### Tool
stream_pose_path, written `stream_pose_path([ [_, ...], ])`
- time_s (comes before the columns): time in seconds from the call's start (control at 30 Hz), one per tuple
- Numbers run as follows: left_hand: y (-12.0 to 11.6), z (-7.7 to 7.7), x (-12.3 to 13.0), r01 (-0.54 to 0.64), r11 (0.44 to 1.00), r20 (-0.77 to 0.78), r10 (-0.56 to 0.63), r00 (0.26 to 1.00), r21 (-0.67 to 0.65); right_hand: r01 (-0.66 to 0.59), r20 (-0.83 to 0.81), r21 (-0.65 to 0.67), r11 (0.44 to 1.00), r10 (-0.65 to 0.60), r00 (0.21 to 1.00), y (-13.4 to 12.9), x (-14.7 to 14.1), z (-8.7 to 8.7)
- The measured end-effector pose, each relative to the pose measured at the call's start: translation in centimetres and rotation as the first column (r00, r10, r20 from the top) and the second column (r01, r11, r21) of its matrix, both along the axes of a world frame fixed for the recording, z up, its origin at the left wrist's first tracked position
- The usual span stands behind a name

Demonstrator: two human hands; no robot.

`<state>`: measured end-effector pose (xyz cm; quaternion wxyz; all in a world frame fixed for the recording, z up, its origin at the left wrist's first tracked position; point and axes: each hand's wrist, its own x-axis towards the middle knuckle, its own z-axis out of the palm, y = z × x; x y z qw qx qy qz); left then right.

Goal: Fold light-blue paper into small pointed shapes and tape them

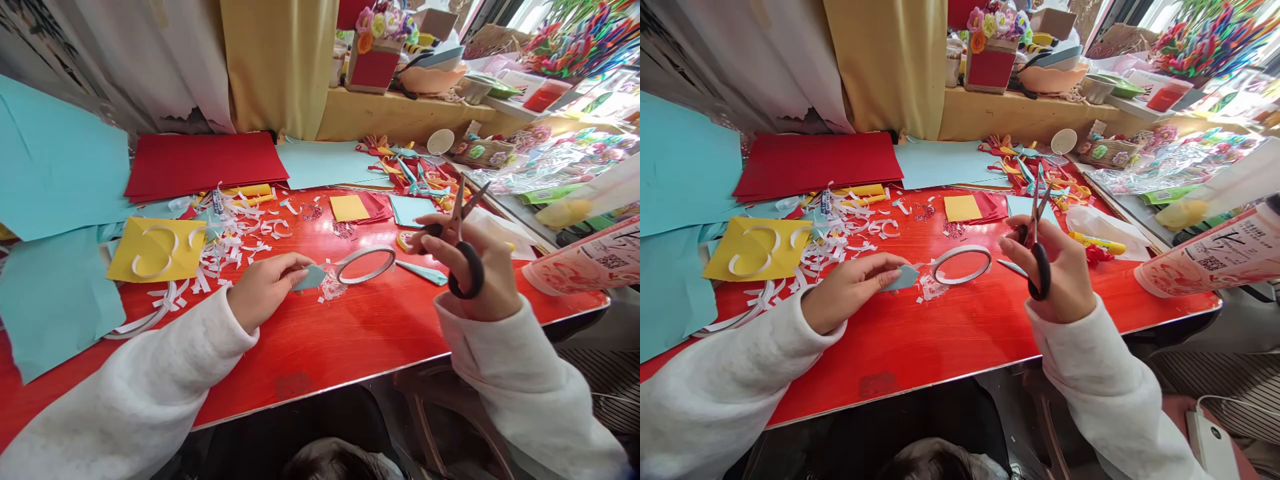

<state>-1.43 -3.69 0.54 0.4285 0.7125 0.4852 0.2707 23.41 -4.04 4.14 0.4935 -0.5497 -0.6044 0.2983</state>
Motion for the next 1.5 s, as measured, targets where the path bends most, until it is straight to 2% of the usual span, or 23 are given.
stream_pose_path([
  [0.1, -0.1, 0.4, 0.0, 0.01, 1.0, 0.023, -0.01, 1.0, 0.018, -0.194, 0.016, -0.116, 0.974, 0.197, 0.98, -1.4, 0.6, 0.6],
  [0.2, -0.2, 0.8, 0.1, 0.017, 0.997, 0.031, -0.019, 0.999, 0.07, -0.427, 0.04, -0.361, 0.829, 0.471, 0.881, -2.5, 0.5, 0.3],
  [0.27, -0.2, 0.9, 0.1, 0.004, 0.995, 0.018, -0.005, 1.0, 0.099, -0.465, 0.073, -0.491, 0.736, 0.567, 0.821, -2.9, -0.1, 0.0],
  [0.37, -0.2, 0.7, 0.0, -0.01, 0.996, 0.024, 0.008, 1.0, 0.087, -0.449, 0.085, -0.605, 0.657, 0.615, 0.784, -3.2, -1.6, -0.4],
  [0.47, -0.1, 0.5, 0.0, -0.006, 0.998, 0.055, 0.003, 0.999, 0.062, -0.446, 0.05, -0.652, 0.613, 0.622, 0.782, -3.2, -2.6, -0.7],
  [0.67, -0.1, 0.6, 0.0, 0.01, 1.0, 0.096, -0.013, 0.995, 0.024, -0.52, -0.151, -0.693, 0.5, 0.604, 0.782, -2.8, -3.4, -1.5],
  [0.9, -0.1, 0.5, 0.2, 0.033, 0.998, 0.182, -0.023, 0.983, -0.056, -0.587, -0.232, -0.639, 0.497, 0.603, 0.763, -2.4, -4.0, -2.3],
  [1.1, -0.2, 0.5, 0.2, 0.063, 0.996, 0.169, -0.052, 0.984, -0.064, -0.632, -0.259, -0.586, 0.508, 0.621, 0.74, -2.4, -4.5, -2.5],
  [1.5, -0.2, 0.9, 0.0, 0.078, 0.997, 0.108, -0.076, 0.991, -0.014, -0.587, -0.217, -0.59, 0.554, 0.592, 0.776, -2.4, -4.8, -3.0],
])
